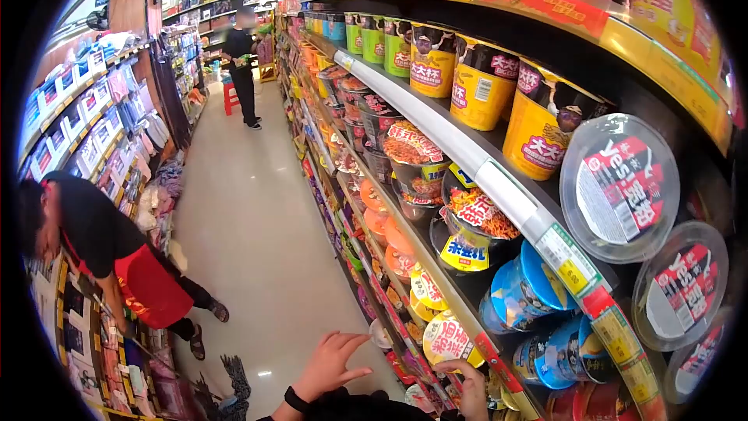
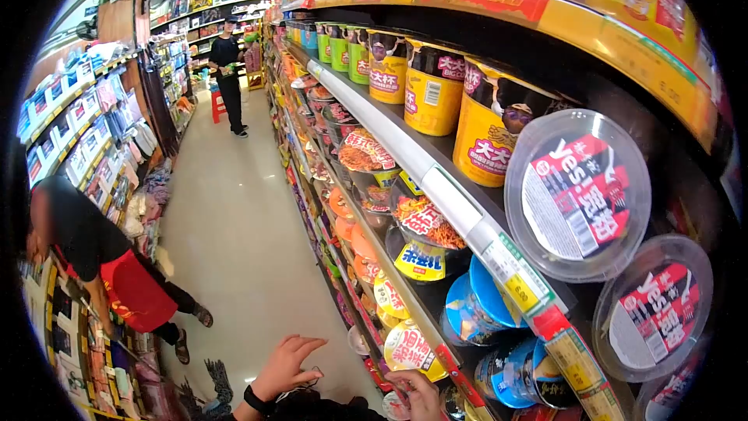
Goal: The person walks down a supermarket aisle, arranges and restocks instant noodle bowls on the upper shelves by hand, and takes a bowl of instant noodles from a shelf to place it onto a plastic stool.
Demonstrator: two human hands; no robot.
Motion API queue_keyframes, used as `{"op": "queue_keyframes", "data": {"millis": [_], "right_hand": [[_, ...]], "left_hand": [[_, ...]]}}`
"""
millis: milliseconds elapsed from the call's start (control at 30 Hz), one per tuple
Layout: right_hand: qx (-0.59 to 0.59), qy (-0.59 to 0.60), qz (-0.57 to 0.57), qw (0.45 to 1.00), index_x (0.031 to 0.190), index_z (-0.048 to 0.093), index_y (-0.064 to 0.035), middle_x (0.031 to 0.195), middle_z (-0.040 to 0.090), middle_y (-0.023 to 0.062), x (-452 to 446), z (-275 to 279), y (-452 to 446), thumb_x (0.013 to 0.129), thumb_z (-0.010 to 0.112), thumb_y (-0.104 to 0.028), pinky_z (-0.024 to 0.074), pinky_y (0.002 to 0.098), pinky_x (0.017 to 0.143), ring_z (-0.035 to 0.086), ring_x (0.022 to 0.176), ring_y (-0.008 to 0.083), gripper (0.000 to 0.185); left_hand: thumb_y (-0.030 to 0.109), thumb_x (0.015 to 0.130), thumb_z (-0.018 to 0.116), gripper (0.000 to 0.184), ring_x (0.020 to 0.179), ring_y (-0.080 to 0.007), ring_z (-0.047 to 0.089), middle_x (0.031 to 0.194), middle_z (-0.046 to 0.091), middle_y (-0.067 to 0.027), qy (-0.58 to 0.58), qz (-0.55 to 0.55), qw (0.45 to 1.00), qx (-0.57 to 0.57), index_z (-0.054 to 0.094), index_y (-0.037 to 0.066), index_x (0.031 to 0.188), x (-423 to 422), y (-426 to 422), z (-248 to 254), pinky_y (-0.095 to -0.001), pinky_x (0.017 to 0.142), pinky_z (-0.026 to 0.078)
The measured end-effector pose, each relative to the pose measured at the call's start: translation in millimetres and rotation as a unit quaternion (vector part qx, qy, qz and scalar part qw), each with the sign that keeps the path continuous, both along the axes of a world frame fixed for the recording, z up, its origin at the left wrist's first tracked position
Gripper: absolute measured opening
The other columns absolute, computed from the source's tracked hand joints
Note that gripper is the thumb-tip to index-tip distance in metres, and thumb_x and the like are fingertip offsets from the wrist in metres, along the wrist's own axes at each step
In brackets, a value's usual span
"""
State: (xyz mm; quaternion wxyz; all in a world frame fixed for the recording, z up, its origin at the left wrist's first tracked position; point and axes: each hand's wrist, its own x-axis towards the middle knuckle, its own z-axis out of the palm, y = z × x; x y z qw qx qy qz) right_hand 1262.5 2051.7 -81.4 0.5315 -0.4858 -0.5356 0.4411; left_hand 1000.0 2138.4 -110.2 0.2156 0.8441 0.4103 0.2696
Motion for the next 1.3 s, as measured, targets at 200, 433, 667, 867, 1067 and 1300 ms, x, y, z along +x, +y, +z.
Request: {"op": "queue_keyframes", "data": {"millis": [200, 433, 667, 867, 1067, 1300], "right_hand": [[-0.042, -0.004, -0.079, 0.996, 0.106, 0.058, 0.0054, 0.1, 0.06, 0.0113, -25, 9, 26, 0.093, 0.035, -0.06, 0.0434, 0.0312, 0.085, 0.057, 0.095, 0.0202, 0.07], [0.003, 0.0, -0.143, 0.99, 0.108, 0.059, 0.0028, 0.103, 0.061, 0.0118, -84, -1, 96, 0.093, 0.031, -0.063, 0.0478, 0.031, 0.073, 0.061, 0.085, 0.0202, 0.073], [0.012, 0.035, -0.183, 0.982, 0.11, 0.058, 0.0035, 0.105, 0.061, 0.0113, -163, -20, 189, 0.095, 0.036, -0.058, 0.0488, 0.0335, 0.082, 0.061, 0.091, 0.0205, 0.067], [-0.03, -0.034, -0.243, 0.969, 0.096, 0.06, 0.0071, 0.091, 0.065, 0.0167, -221, -14, 273, 0.1, 0.031, -0.036, 0.0457, 0.0355, 0.082, 0.062, 0.086, 0.0241, 0.052], [-0.074, 0.025, -0.191, 0.979, 0.097, 0.059, 0.0072, 0.094, 0.065, 0.0172, -247, -31, 365, 0.099, 0.036, -0.02, 0.0478, 0.0354, 0.084, 0.063, 0.09, 0.0236, 0.036], [-0.068, 0.079, -0.128, 0.986, 0.104, 0.057, 0.0049, 0.095, 0.065, 0.014, -284, -56, 510, 0.099, 0.039, -0.017, 0.0468, 0.0308, 0.084, 0.063, 0.089, 0.0192, 0.028]], "left_hand": [[0.052, 0.082, 0.059, 0.063, 0.11, -0.0321, 0.052, 0.119, 0.057, -0.0129, 0.0, -0.052, 0.999, -0.007, 0.051, 0.01, 0.128, -8, 61, -3, -0.0457, 0.103, 0.034], [0.05, 0.082, 0.061, 0.062, 0.11, -0.0302, 0.053, 0.119, 0.058, -0.012, 0.004, -0.128, 0.992, 0.016, 0.051, 0.01, 0.128, -53, 158, 2, -0.0453, 0.104, 0.034], [0.053, 0.082, 0.059, 0.062, 0.111, -0.0303, 0.052, 0.12, 0.057, -0.0113, -0.009, -0.116, 0.993, 0.002, 0.052, 0.011, 0.128, -148, 245, 5, -0.0481, 0.104, 0.032], [0.047, 0.081, 0.064, 0.058, 0.107, -0.0289, 0.054, 0.116, 0.059, -0.0105, 0.012, -0.058, 0.998, -0.006, 0.054, 0.011, 0.124, -229, 298, -4, -0.047, 0.103, 0.034], [0.058, 0.082, 0.054, 0.065, 0.108, -0.0328, 0.053, 0.117, 0.059, -0.0123, -0.031, -0.011, 0.999, -0.039, 0.053, 0.009, 0.125, -277, 360, -5, -0.05, 0.103, 0.033], [0.049, 0.078, 0.064, 0.059, 0.104, -0.0281, 0.055, 0.114, 0.061, -0.0104, -0.016, 0.033, 0.999, 0.003, 0.056, 0.009, 0.121, -327, 470, -29, -0.0464, 0.1, 0.034]]}}
